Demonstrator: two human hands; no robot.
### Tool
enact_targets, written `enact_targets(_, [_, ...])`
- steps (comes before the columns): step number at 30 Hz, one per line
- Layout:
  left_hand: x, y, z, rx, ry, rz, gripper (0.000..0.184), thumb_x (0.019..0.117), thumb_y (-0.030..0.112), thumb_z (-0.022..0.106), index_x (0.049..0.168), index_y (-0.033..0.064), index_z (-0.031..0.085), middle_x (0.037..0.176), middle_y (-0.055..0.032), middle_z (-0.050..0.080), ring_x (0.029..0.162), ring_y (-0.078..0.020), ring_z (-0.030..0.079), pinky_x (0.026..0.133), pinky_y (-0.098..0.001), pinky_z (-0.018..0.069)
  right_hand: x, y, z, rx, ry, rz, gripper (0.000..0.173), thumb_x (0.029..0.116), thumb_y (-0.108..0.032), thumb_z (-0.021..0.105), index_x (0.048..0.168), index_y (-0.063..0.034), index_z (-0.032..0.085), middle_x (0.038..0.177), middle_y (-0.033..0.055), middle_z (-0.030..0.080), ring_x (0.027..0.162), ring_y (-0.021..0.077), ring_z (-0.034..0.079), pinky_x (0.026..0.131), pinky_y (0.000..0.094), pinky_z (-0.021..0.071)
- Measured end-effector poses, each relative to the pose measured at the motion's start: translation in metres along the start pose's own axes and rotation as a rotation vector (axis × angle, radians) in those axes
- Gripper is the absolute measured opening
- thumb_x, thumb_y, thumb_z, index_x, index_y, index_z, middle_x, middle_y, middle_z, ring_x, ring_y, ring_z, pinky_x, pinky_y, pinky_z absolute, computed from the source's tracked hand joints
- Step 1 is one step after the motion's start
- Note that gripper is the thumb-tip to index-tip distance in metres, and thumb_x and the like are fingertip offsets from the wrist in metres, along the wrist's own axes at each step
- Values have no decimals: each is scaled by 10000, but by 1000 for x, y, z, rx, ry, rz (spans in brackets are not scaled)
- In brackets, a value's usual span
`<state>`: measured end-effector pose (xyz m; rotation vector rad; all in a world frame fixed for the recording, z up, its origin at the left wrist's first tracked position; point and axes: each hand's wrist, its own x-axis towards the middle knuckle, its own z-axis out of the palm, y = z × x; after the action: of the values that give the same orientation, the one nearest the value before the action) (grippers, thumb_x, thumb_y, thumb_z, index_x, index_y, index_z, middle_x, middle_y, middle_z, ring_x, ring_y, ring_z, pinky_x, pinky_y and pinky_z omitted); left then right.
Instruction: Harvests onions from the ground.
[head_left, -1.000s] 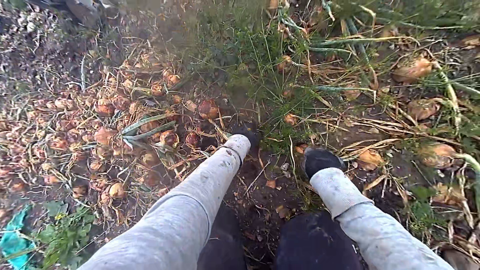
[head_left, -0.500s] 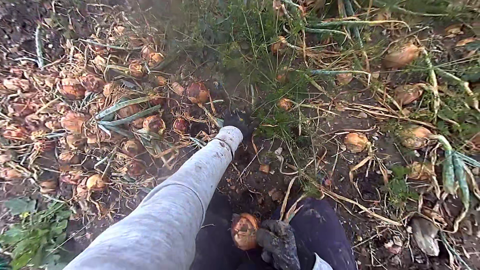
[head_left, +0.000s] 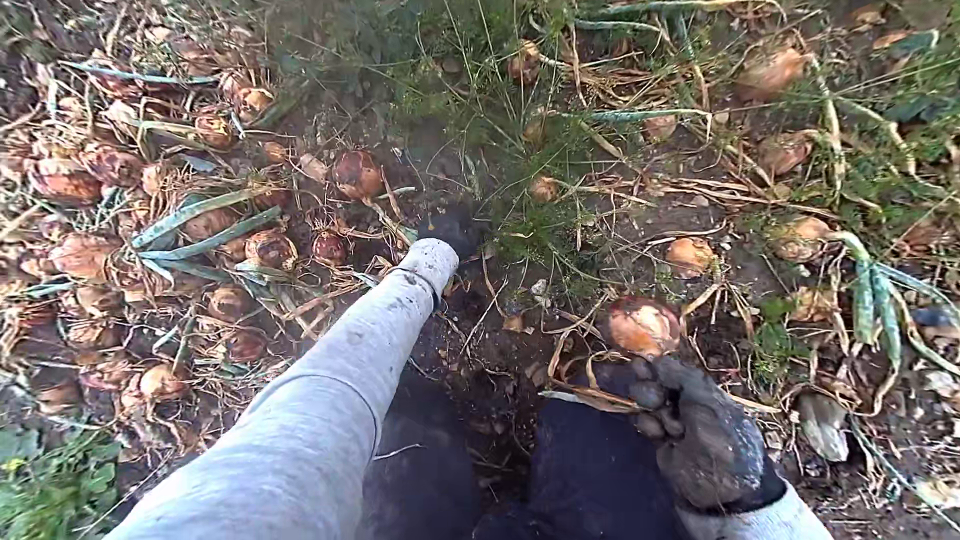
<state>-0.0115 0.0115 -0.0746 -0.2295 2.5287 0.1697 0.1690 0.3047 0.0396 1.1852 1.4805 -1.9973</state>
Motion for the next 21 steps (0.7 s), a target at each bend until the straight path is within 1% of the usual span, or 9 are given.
enact_targets(2, [-1, -1, -5, -29, -7, -23, 562, 1003, 445, 575, 1487, 165, 520, 1498, -203, 531, 1352, -437, 529, 1043, -676, 445, 2, -7, -10, 43, 53, -16, 313, 1099, -190, 405, 896, -89, 621, 605, -20, 571, 416, 34, 482, 370, 182, 434])
enact_targets(6, [-15, -18, -7, -114, 11, -6, 730, 948, 633, 602, 1518, 192, 483, 1420, -217, 593, 1283, -425, 593, 1013, -672, 480, -2, -10, -19, 42, 111, 6, 320, 1109, -201, 384, 899, -98, 603, 602, -25, 560, 409, 35, 460, 367, 182, 418])
enact_targets(9, [-24, -24, -12, -55, -57, 42, 819, 863, 638, 718, 1523, 216, 480, 1526, -213, 489, 1348, -441, 529, 1009, -689, 477, 1, 0, 9, -114, 116, -20, 225, 1089, -158, 461, 966, -50, 615, 633, 12, 605, 419, 66, 499, 367, 210, 437])
enact_targets(12, [-44, -20, -20, 29, -227, 40, 920, 823, 640, 766, 1532, 141, 459, 1461, -264, 527, 1305, -459, 555, 1005, -688, 471, 1, 7, 50, -491, -206, -171, 246, 1057, -208, 531, 1013, -7, 666, 760, 75, 705, 589, 149, 658, 541, 324, 569])
enact_targets(14, [-57, -36, -23, -15, -239, 32, 823, 816, 563, 812, 1437, 90, 550, 1325, -252, 633, 1237, -441, 608, 1014, -678, 471, 3, -4, 66, -778, -430, -361, 343, 1063, -334, 480, 1079, -97, 728, 861, 36, 741, 757, 139, 721, 712, 381, 620])
enact_targets(15, [-64, -54, -25, -63, -203, 4, 790, 818, 528, 826, 1427, 100, 561, 1300, -242, 652, 1221, -438, 620, 1018, -678, 470, 8, -15, 68, -878, -406, -505, 364, 1074, -343, 467, 1152, -108, 733, 924, 55, 750, 827, 163, 732, 766, 414, 624])
enact_targets(17, [-91, -97, -34, -190, -36, -90, 707, 835, 462, 845, 1387, 100, 591, 1251, -256, 672, 1181, -471, 634, 999, -709, 471, 39, -44, 58, -1081, -108, -698, 394, 1073, -280, 483, 1323, -29, 656, 1147, 222, 718, 1025, 357, 717, 894, 561, 572])
enact_targets(19, [-123, -135, -47, -239, 207, -221, 612, 877, 418, 822, 1343, 81, 612, 1216, -298, 669, 1147, -527, 630, 960, -755, 458, 98, -73, 38, -1334, 245, -521, 533, 1064, -275, 498, 1518, 0, 446, 1467, 294, 523, 1314, 453, 564, 1066, 623, 459])
enact_targets(21, [-151, -169, -51, -191, 397, -334, 634, 937, 395, 758, 1419, 39, 551, 1373, -349, 564, 1295, -557, 523, 1063, -754, 373, 153, -83, 18, -1515, 392, -193, 602, 1027, -293, 566, 1510, 33, 413, 1506, 301, 476, 1388, 455, 493, 1082, 648, 429])
